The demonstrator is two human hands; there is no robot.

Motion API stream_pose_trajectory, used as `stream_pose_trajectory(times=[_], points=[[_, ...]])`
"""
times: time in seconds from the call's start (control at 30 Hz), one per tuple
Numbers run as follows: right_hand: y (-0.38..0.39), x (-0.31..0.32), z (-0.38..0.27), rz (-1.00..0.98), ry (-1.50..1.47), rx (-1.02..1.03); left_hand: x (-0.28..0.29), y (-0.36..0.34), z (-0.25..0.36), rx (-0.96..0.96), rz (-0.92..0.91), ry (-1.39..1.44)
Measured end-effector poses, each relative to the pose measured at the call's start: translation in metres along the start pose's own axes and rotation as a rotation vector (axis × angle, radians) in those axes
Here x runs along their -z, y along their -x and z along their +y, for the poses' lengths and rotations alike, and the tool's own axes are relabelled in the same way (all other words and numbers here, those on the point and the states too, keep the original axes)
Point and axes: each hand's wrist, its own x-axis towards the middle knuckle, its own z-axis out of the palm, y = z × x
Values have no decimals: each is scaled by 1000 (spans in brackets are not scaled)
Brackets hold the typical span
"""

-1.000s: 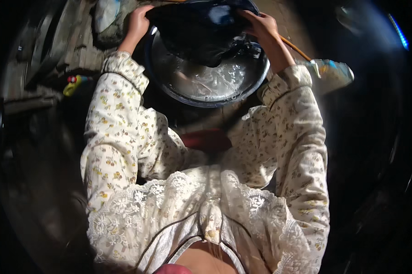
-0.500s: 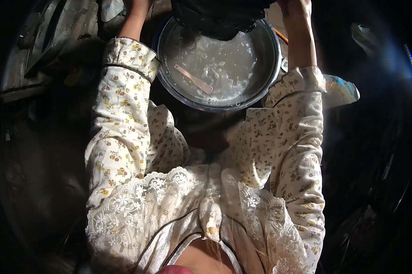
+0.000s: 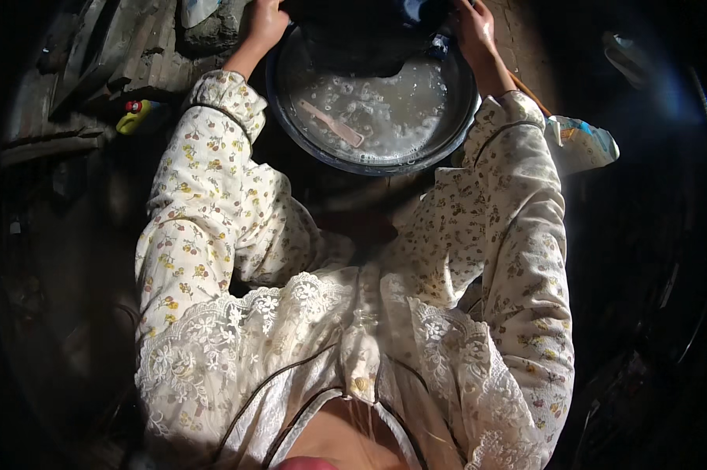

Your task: The person washes a dark garment in a metal basin using a brush and hands. They scrub the fabric, rinse it in soapy water, and repeatedly agitate the cloth throughout the clip.

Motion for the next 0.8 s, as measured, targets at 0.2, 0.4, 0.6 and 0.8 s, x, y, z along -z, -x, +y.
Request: stream_pose_trajectory(times=[0.2,0.4,0.6,0.8], points=[[28,0,21,-3,-43,-72,-20,53,-6,-115,-223,40],[78,65,73,-57,239,-193,-8,127,45,-124,-648,60],[153,67,94,-184,552,-204,-18,179,34,-319,-998,-20],[176,55,110,-706,1126,-3,-7,186,11,-49,-1238,209]])
